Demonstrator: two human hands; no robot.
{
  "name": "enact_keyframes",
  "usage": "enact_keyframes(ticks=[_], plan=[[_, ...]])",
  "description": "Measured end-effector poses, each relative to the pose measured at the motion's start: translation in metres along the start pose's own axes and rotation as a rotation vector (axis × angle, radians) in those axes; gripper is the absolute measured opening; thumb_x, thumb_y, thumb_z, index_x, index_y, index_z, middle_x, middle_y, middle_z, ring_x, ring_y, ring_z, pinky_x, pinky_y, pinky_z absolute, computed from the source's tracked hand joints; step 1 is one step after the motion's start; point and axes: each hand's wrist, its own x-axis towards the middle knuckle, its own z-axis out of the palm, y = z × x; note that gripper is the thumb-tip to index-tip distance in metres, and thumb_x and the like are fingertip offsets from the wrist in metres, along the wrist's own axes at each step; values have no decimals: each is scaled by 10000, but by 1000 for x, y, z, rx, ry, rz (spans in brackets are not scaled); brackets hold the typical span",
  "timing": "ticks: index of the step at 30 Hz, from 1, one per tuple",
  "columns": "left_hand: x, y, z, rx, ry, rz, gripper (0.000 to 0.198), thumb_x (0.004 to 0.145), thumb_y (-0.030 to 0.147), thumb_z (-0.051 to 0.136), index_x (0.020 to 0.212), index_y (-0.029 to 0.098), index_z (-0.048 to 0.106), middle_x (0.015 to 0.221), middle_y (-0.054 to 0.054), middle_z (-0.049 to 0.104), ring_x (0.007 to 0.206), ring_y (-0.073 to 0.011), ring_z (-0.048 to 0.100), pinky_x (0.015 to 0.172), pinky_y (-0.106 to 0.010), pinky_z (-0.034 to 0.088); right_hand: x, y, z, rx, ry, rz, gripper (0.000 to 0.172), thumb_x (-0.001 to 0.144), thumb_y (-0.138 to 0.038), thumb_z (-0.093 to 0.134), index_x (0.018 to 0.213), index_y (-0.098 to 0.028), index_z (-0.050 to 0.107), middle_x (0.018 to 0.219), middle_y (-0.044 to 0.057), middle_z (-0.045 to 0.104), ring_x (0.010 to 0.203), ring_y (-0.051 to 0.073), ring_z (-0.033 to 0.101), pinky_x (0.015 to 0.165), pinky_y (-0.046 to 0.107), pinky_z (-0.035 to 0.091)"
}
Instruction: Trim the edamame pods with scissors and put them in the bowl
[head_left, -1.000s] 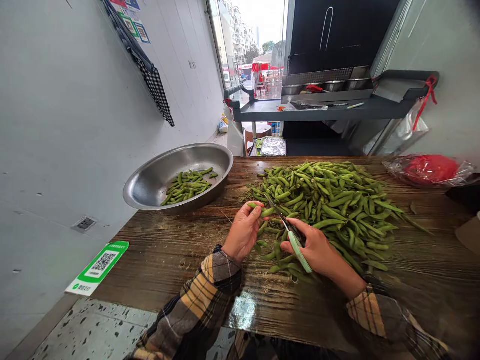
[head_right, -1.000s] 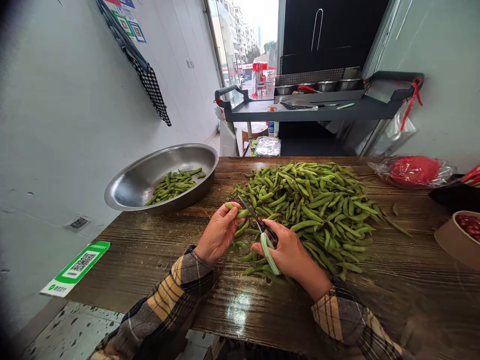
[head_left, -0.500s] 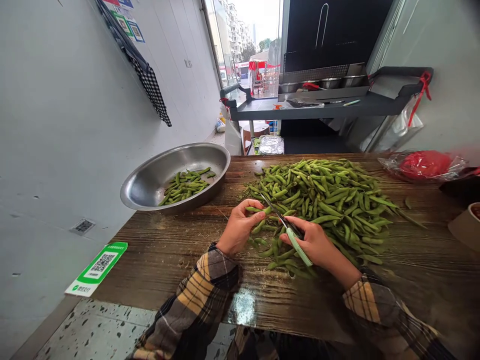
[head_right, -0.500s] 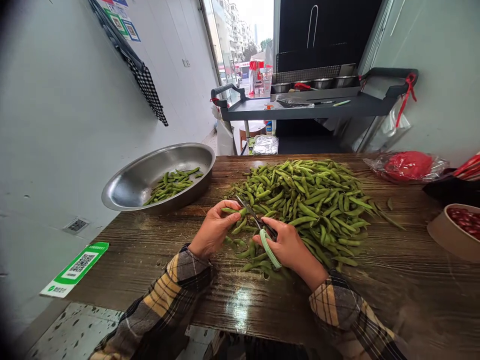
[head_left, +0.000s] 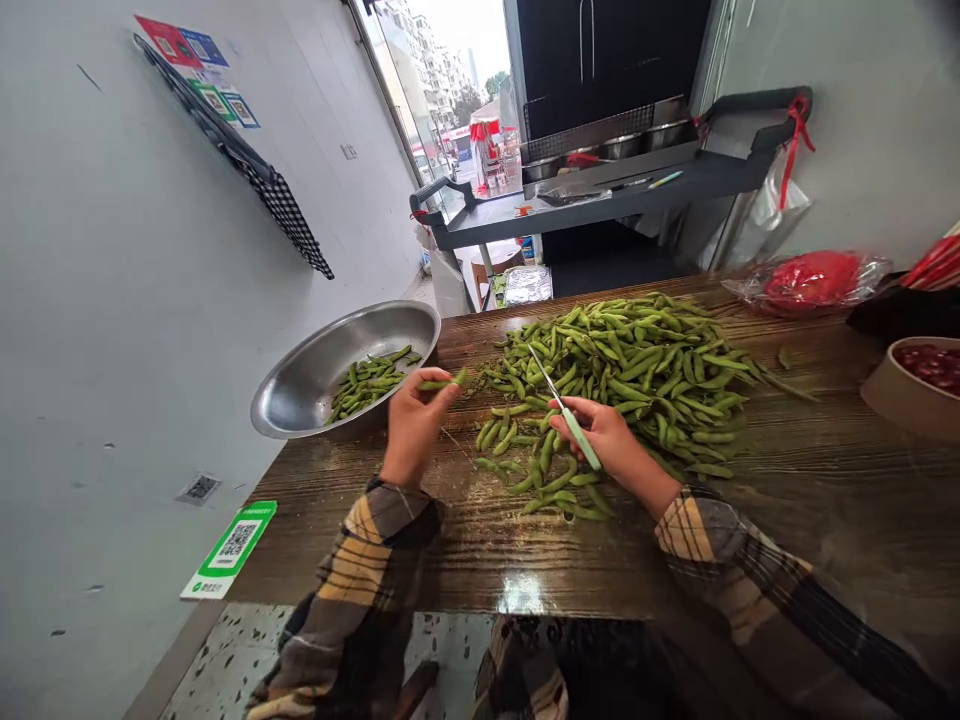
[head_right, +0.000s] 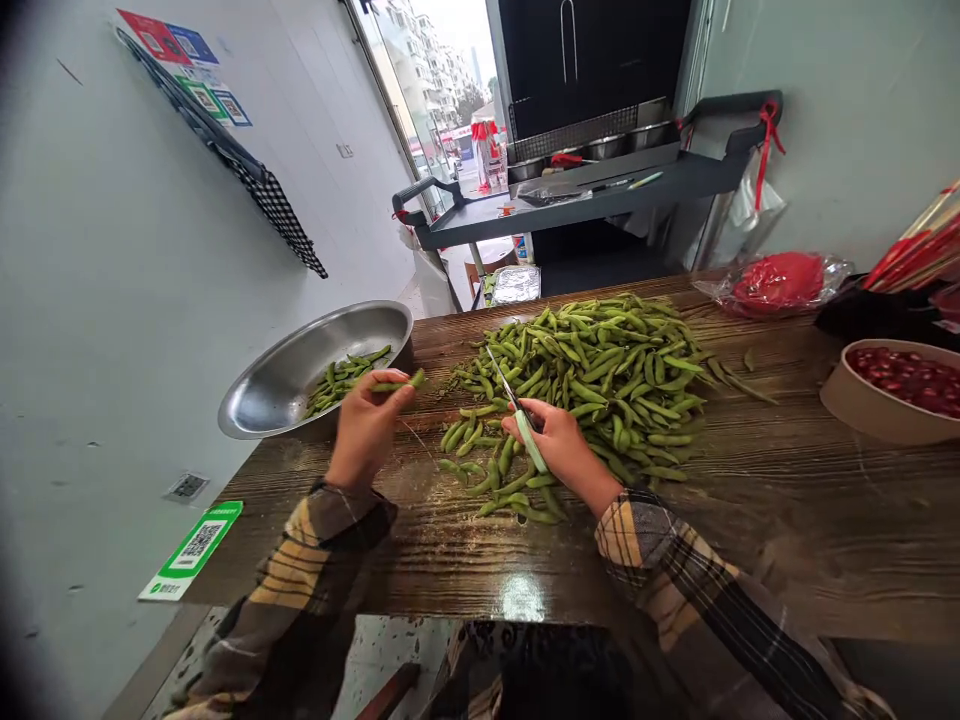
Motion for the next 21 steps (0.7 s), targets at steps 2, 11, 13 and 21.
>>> enact_keyframes(ticks=[2, 11, 13, 21], plan=[[22, 10, -28, 340, 108, 157, 179, 732, 279, 697, 867, 184, 628, 900, -34, 635, 873, -182, 583, 847, -324, 451, 0, 0, 0, 38, 12, 5, 501, 769, -496, 632, 1091, -114, 673, 618, -19, 558, 466, 101, 469, 441, 230, 385], [47, 21, -74, 901, 97, 317, 275, 818, 283, 575, 1060, 154, 588, 991, -105, 575, 898, -235, 557, 830, -380, 451, -1, -2, 0, 111, 31, -46, 525, 771, -520, 644, 1107, -117, 656, 640, -20, 554, 481, 98, 474, 455, 228, 406], [25, 17, -49, 902, -220, 333, 173, 849, 279, 520, 938, 168, 618, 931, -86, 593, 842, -211, 561, 801, -343, 439, 0, -1, 0, 97, 45, -67, 524, 782, -524, 630, 1111, -117, 657, 638, -20, 559, 483, 101, 476, 464, 230, 410], [-24, -34, 17, 939, -628, 118, 206, 816, 384, 537, 736, 195, 526, 770, -53, 579, 726, -203, 536, 668, -308, 369, 3, -6, -1, -53, 81, -170, 454, 799, -492, 629, 1072, -135, 699, 711, 7, 641, 597, 133, 539, 554, 234, 415]])
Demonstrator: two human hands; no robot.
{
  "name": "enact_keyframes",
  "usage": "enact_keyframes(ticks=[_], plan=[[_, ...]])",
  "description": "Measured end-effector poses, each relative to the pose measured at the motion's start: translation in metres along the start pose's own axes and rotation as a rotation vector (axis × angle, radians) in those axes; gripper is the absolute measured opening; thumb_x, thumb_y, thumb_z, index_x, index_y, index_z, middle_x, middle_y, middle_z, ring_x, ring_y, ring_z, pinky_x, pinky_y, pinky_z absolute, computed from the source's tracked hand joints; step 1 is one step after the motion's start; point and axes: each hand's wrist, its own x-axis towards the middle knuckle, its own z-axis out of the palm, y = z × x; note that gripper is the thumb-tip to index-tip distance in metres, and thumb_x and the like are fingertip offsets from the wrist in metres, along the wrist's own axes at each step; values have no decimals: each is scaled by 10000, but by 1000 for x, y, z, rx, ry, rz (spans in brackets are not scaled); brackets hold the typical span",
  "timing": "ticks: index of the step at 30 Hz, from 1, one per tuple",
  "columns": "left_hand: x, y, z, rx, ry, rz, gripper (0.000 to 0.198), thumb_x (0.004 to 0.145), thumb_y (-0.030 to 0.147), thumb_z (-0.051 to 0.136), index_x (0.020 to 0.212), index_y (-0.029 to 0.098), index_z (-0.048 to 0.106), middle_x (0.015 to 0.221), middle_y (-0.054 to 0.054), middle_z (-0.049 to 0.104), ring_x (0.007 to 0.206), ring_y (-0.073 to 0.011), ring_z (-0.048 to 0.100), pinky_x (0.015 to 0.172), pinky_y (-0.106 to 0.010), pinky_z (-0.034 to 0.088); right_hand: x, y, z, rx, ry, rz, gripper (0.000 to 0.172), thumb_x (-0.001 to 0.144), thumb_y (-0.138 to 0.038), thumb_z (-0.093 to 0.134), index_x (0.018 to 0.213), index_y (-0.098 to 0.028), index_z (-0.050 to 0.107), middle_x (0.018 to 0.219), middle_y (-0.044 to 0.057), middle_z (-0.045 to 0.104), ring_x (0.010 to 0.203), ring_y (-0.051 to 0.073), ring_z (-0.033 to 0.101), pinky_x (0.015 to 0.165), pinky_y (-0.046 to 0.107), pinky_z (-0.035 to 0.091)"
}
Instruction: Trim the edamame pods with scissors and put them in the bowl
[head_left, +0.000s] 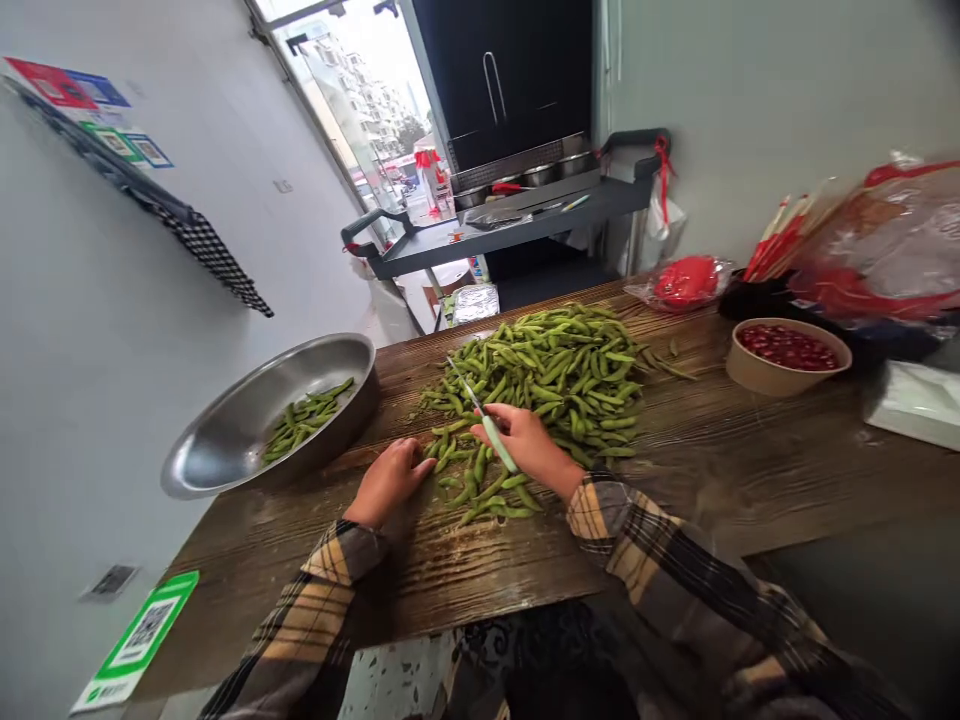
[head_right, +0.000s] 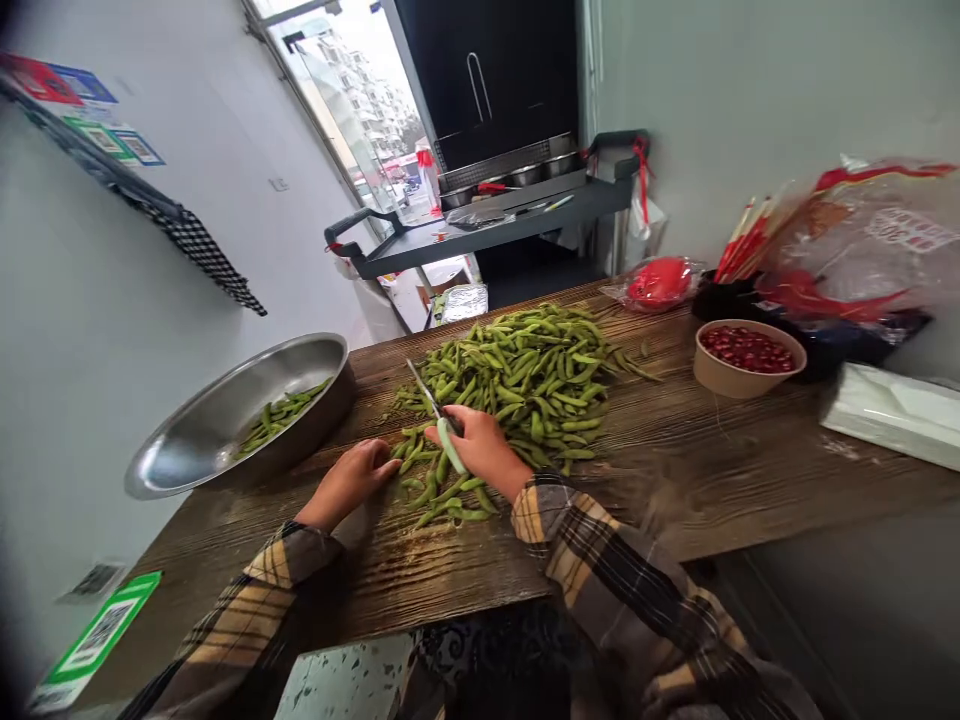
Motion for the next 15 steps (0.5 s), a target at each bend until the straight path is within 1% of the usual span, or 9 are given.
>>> enact_keyframes(ticks=[3, 6, 9, 10, 12, 14, 15], plan=[[10, 2, 9, -58, 4, -16, 138, 766, 315, 543, 720, 207, 472, 732, -27, 553, 712, -193, 514, 656, -297, 367, 0, -5, -1, -33, -4, -21, 394, 795, -465, 651, 1013, -144, 722, 750, 17, 669, 662, 148, 564, 603, 238, 414], [17, 14, 10, -110, 25, 0, 122, 709, 253, 548, 717, 216, 431, 708, -1, 526, 684, -176, 484, 656, -295, 372, -2, -10, -2, -45, -20, -40, 369, 804, -442, 652, 1004, -141, 726, 794, 33, 696, 694, 158, 575, 639, 248, 420], [21, 27, 9, -259, 31, 0, 130, 673, 211, 547, 776, 211, 469, 734, -5, 552, 715, -183, 503, 693, -314, 399, -2, -11, -3, -48, -30, -50, 359, 814, -433, 646, 1011, -144, 722, 825, 40, 709, 709, 162, 577, 653, 253, 426], [22, 31, 8, -358, 11, 1, 161, 663, 201, 553, 814, 206, 496, 756, -12, 570, 744, -187, 519, 707, -316, 413, -2, -11, -3, -51, -29, -50, 359, 813, -435, 646, 1007, -143, 723, 822, 40, 708, 706, 162, 577, 652, 255, 426], [22, 37, 4, -636, -72, -18, 240, 673, 210, 570, 910, 195, 537, 778, -14, 592, 753, -179, 543, 691, -302, 436, -1, -9, -3, -57, -26, -50, 369, 808, -443, 649, 1002, -138, 724, 806, 40, 701, 691, 163, 577, 645, 258, 424], [22, 42, -1, -955, -140, -60, 266, 714, 252, 596, 966, 183, 545, 769, -4, 587, 692, -148, 545, 632, -266, 442, 0, -6, -2, -54, -21, -48, 397, 804, -449, 648, 1033, -132, 715, 814, 43, 699, 689, 164, 582, 634, 257, 426], [21, 44, -5, -1100, -143, -83, 264, 735, 275, 610, 971, 178, 543, 763, 3, 581, 653, -128, 536, 597, -244, 434, 0, -5, -2, -48, -20, -45, 412, 803, -453, 647, 1051, -130, 710, 819, 43, 698, 693, 165, 586, 629, 255, 429]])
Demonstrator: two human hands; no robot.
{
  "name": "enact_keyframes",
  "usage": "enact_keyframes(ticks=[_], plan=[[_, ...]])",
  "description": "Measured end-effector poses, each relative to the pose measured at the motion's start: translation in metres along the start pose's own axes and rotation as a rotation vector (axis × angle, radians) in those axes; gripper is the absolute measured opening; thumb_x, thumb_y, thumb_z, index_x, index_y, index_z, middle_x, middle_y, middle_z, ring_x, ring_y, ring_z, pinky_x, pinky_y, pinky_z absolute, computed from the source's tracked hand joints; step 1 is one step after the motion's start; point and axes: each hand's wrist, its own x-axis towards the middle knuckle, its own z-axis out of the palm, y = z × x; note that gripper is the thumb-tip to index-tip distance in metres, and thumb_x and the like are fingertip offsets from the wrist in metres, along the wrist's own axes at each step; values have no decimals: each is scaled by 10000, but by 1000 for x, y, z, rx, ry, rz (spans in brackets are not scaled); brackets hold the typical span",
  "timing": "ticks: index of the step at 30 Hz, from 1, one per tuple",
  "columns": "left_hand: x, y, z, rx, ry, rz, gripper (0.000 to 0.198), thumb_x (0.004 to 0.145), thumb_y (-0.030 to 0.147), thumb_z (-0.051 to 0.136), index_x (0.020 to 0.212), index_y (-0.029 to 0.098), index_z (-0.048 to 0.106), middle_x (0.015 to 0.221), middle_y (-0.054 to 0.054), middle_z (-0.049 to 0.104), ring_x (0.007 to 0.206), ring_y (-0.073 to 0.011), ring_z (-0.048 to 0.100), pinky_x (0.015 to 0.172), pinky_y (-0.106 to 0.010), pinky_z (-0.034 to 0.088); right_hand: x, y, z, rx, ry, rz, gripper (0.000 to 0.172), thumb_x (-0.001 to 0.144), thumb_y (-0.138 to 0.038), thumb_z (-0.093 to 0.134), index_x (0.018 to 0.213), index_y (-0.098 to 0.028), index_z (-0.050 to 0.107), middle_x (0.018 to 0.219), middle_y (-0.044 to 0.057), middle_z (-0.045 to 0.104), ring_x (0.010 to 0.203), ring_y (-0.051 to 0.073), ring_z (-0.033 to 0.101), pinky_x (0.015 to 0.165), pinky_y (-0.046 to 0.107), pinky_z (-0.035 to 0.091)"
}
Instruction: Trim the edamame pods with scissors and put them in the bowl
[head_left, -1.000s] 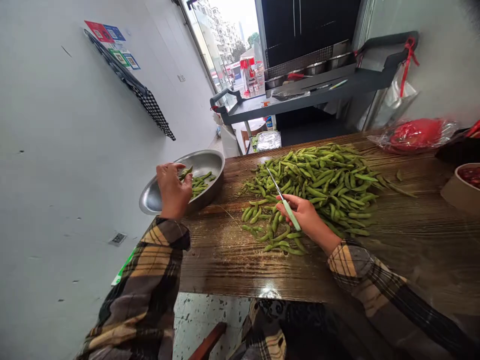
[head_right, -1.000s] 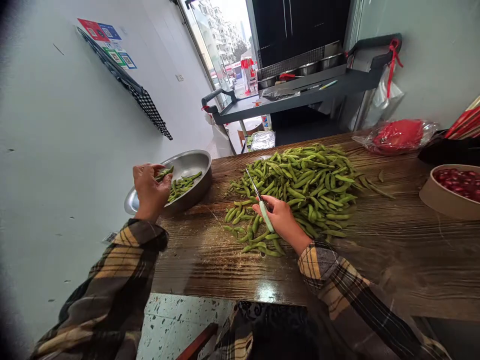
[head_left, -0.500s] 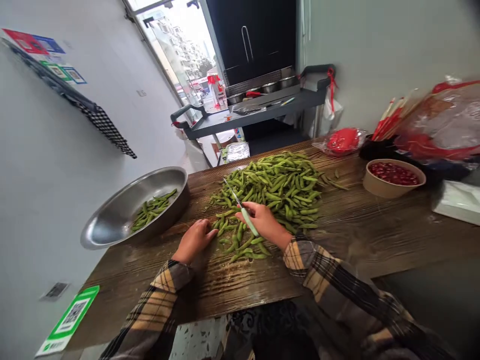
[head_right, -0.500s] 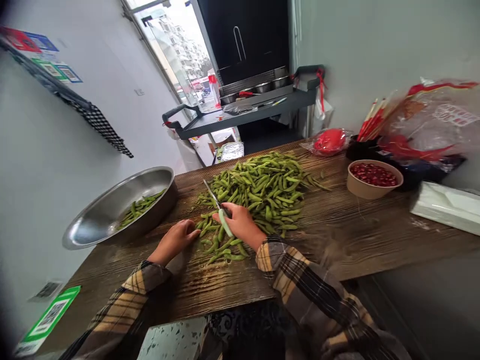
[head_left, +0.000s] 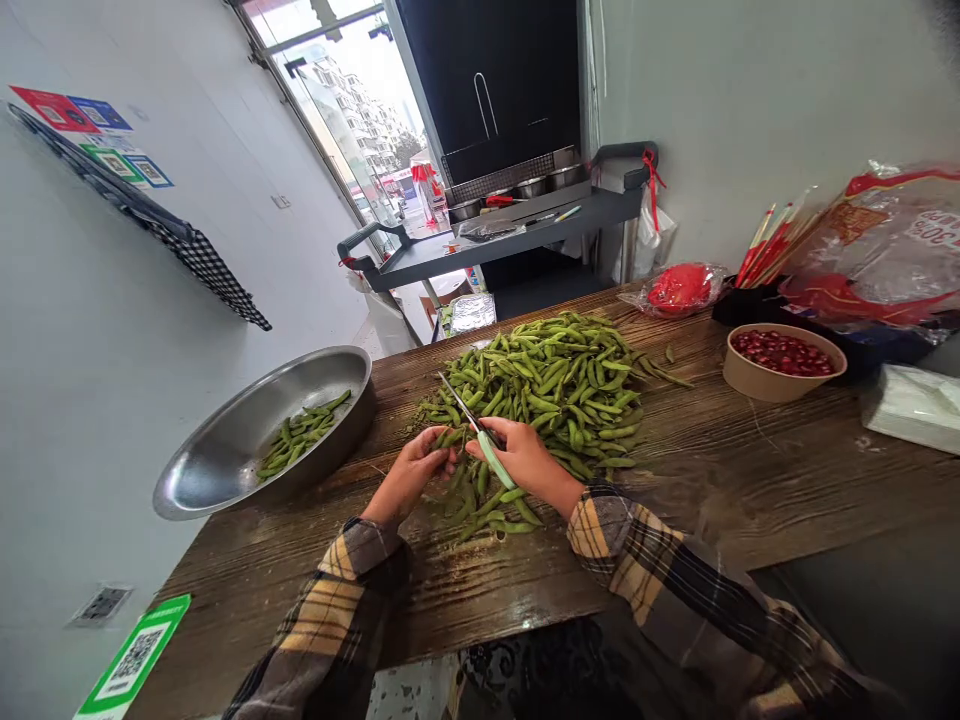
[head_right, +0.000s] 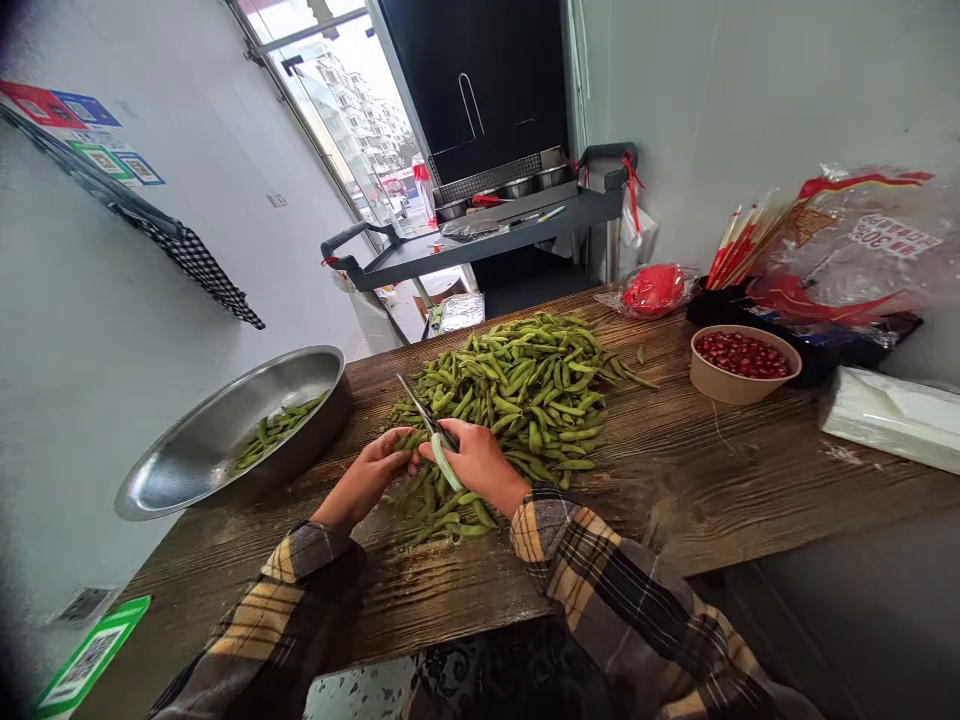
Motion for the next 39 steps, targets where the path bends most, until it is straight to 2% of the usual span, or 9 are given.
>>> enact_keyframes(ticks=[4, 11, 17, 22, 26, 29, 33, 36, 39], plan=[[-4, 13, 1, -322, 72, 35, 244, 770, 345, 669, 852, 174, 515, 699, 30, 546, 520, -67, 461, 452, -177, 332, 0, 5, 2, 47, -3, 31, 452, 797, -467, 640, 1092, -129, 692, 805, 38, 681, 717, 172, 590, 629, 257, 452], [-6, 9, 5, -409, 66, 143, 284, 824, 425, 634, 820, 167, 517, 664, 27, 541, 478, -50, 407, 440, -176, 295, -6, 4, -1, 17, -124, 120, 519, 769, -446, 667, 1179, -128, 646, 777, 22, 640, 687, 159, 561, 657, 280, 479], [-19, 5, 3, -347, 99, 175, 262, 883, 447, 552, 876, 189, 505, 575, 68, 422, 453, -53, 290, 427, -184, 217, -13, 1, -4, -97, -198, 155, 542, 733, -405, 705, 1217, -170, 642, 807, 25, 685, 710, 179, 606, 678, 292, 507], [-25, 7, 2, -234, 110, 208, 276, 904, 471, 499, 880, 196, 506, 549, 68, 416, 447, -69, 314, 448, -209, 251, -14, -3, -6, -174, -279, 210, 592, 738, -388, 701, 1268, -140, 604, 830, 29, 687, 716, 178, 598, 695, 299, 502], [-25, 2, 4, -136, 55, 208, 293, 909, 470, 483, 820, 191, 495, 598, 48, 472, 445, -71, 378, 465, -225, 301, -14, -8, -7, -230, -338, 217, 601, 768, -391, 671, 1285, -96, 589, 856, 48, 690, 741, 191, 603, 708, 312, 501], [-25, -1, 4, -93, -1, 210, 308, 915, 466, 463, 790, 184, 474, 680, 26, 521, 473, -74, 421, 480, -229, 329, -14, -11, -7, -260, -351, 182, 575, 771, -378, 674, 1273, -107, 606, 963, 73, 718, 831, 218, 641, 775, 330, 507], [-27, 2, 1, 10, 5, 252, 359, 924, 467, 434, 706, 183, 419, 629, 40, 429, 530, -81, 380, 516, -226, 325, -14, -10, -9, -316, -337, 122, 574, 747, -366, 703, 1258, -117, 625, 1164, 113, 695, 1007, 274, 646, 895, 381, 491], [-28, 6, 0, 82, 24, 263, 382, 920, 478, 430, 679, 184, 397, 622, 39, 404, 562, -87, 352, 534, -230, 312, -14, -8, -10, -338, -335, 95, 583, 738, -350, 710, 1268, -125, 621, 1212, 124, 678, 1059, 296, 636, 918, 408, 490], [-29, 8, 1, 43, -7, 244, 422, 896, 534, 445, 663, 189, 374, 628, 39, 400, 562, -84, 352, 531, -227, 315, -14, -7, -9, -342, -336, 78, 601, 728, -325, 717, 1281, -116, 609, 1238, 132, 664, 1090, 302, 627, 941, 416, 483]])
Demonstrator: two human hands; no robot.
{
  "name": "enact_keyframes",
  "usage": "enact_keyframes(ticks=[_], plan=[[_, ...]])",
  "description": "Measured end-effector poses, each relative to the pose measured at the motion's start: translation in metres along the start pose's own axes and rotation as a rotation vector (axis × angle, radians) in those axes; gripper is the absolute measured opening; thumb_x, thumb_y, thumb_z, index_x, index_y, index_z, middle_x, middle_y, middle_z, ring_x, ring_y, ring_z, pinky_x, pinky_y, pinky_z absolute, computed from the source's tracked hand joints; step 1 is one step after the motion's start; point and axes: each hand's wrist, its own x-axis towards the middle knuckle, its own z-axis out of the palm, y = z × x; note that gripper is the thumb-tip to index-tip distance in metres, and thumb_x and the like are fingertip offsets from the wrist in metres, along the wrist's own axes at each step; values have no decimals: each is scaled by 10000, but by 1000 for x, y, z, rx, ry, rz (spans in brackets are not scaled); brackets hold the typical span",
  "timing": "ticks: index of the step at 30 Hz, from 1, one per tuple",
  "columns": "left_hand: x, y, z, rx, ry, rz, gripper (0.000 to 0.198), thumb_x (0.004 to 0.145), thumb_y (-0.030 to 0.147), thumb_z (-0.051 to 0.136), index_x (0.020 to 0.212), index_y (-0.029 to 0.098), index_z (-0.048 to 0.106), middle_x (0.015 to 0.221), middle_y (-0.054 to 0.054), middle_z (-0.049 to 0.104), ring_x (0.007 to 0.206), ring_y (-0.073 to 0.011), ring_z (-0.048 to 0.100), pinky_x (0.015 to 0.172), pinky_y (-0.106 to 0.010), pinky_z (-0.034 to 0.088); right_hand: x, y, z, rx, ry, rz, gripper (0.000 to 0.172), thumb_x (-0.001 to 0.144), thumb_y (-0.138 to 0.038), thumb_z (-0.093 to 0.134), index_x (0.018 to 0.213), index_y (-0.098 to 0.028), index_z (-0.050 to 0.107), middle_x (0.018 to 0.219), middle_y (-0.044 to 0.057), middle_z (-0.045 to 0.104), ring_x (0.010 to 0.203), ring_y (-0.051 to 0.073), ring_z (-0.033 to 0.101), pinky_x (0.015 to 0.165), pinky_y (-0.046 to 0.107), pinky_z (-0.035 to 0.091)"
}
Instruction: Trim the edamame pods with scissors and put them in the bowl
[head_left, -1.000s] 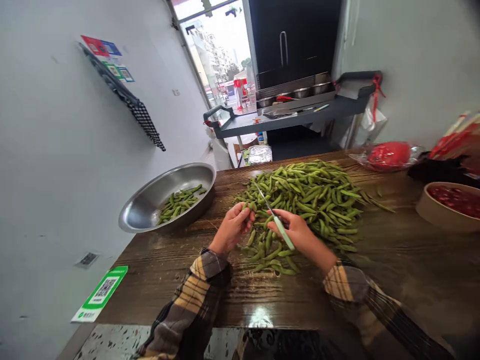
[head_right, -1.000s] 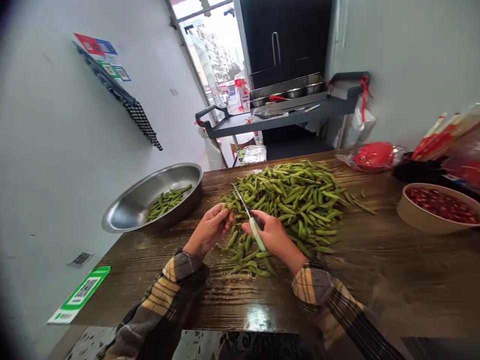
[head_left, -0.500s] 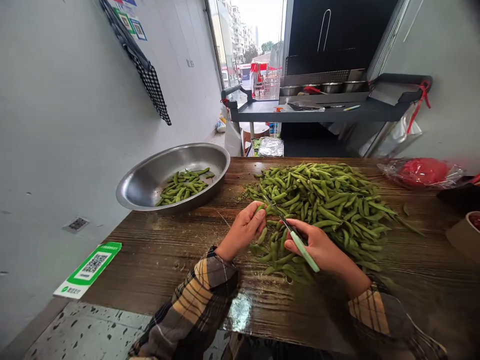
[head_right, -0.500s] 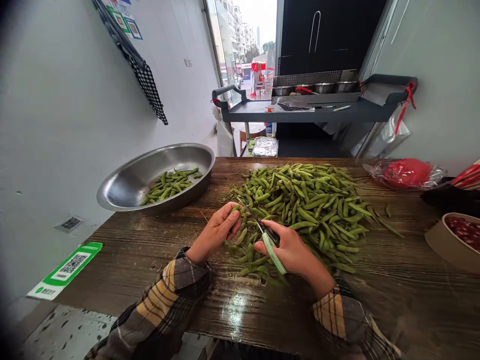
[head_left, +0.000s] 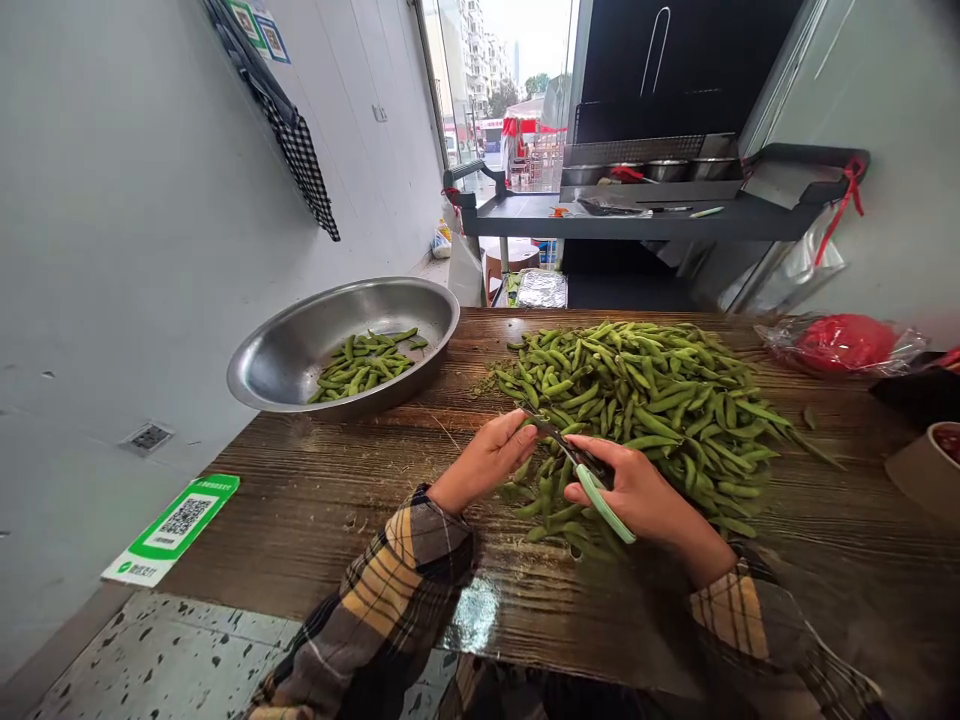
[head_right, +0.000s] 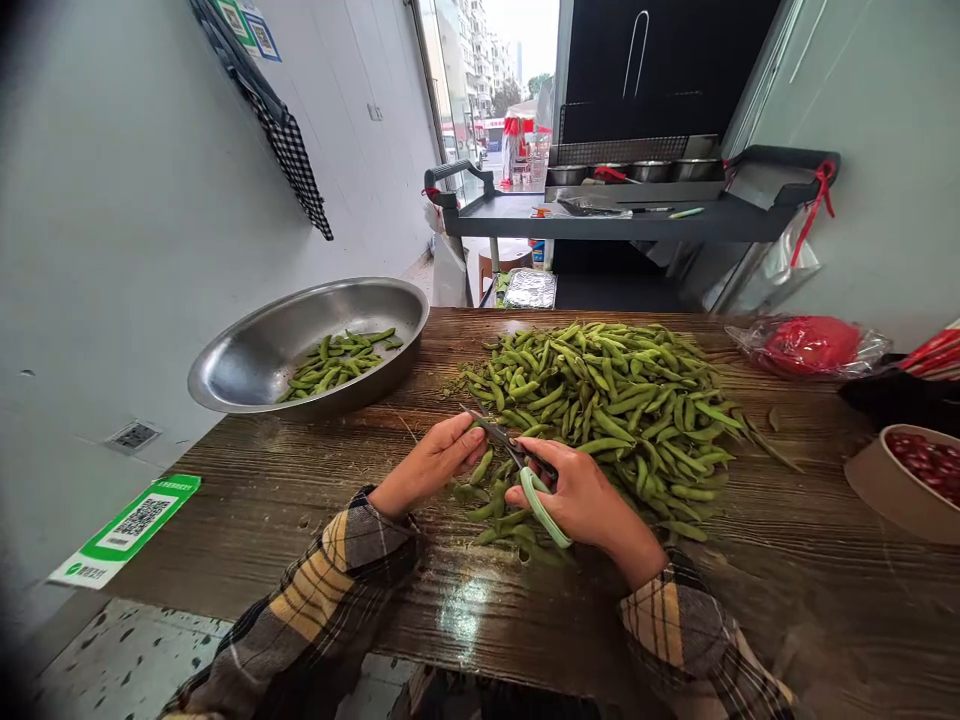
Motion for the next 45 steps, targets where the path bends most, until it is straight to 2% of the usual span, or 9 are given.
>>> enact_keyframes(ticks=[9, 15, 20, 23, 26, 30, 34, 40, 45], plan=[[0, -8, 2, -275, -77, -99, 374, 883, 526, 496, 761, 177, 441, 594, 60, 347, 504, -67, 263, 468, -206, 228, 2, 0, 5, 89, 12, -9, 519, 785, -378, 684, 1222, -100, 654, 1177, 131, 703, 1051, 303, 658, 931, 417, 497], [3, -16, -5, -106, -86, -64, 334, 919, 468, 449, 782, 168, 500, 641, 28, 413, 552, -96, 351, 520, -228, 306, 5, 8, 6, 91, 38, -50, 423, 784, -366, 678, 1150, -155, 710, 1099, 101, 740, 1000, 305, 684, 876, 402, 526], [9, -22, -10, 233, 111, 163, 202, 864, 323, 574, 782, 162, 663, 895, -64, 558, 910, -192, 495, 847, -328, 387, 8, 13, 4, 95, 150, 68, 512, 781, -452, 662, 1178, -130, 693, 955, 91, 759, 853, 275, 695, 763, 375, 540], [8, -23, -12, 256, 229, 152, 160, 830, 301, 623, 836, 180, 728, 845, -55, 544, 888, -194, 491, 831, -330, 387, 8, 13, 4, 133, 168, 117, 571, 779, -486, 648, 1212, -114, 674, 830, 76, 749, 779, 255, 685, 677, 339, 534], [8, -23, -12, 82, 313, 91, 179, 813, 325, 651, 856, 172, 735, 770, -33, 533, 778, -160, 487, 717, -285, 404, 7, 10, 4, 162, 161, 115, 575, 774, -493, 648, 1213, -123, 674, 828, 73, 747, 777, 250, 680, 680, 337, 529], [8, -23, -10, -403, 352, -52, 210, 761, 349, 710, 838, 155, 692, 784, -4, 568, 615, -89, 479, 577, -233, 415, 7, 7, 5, 138, 162, 94, 555, 776, -488, 640, 1194, -126, 685, 980, 109, 748, 885, 277, 678, 794, 383, 522], [9, -22, -9, -724, 388, -133, 278, 658, 315, 804, 812, 136, 658, 738, 19, 584, 558, -59, 518, 560, -208, 457, 5, 8, 8, 124, 128, 87, 549, 771, -470, 648, 1201, -130, 678, 968, 100, 746, 881, 274, 677, 788, 376, 526], [8, -19, -9, -870, 427, -137, 296, 653, 277, 814, 796, 131, 599, 706, 34, 592, 580, -70, 583, 569, -203, 493, 3, 6, 11, 183, 113, 74, 553, 729, -427, 704, 1212, -162, 662, 851, 52, 729, 789, 224, 661, 708, 312, 526], [7, -16, -1, -835, 371, -145, 322, 658, 303, 808, 778, 129, 565, 700, 37, 566, 546, -61, 557, 525, -200, 477, 2, 5, 12, 180, 98, 65, 553, 726, -401, 709, 1227, -174, 647, 841, 45, 712, 768, 212, 649, 699, 310, 518]])
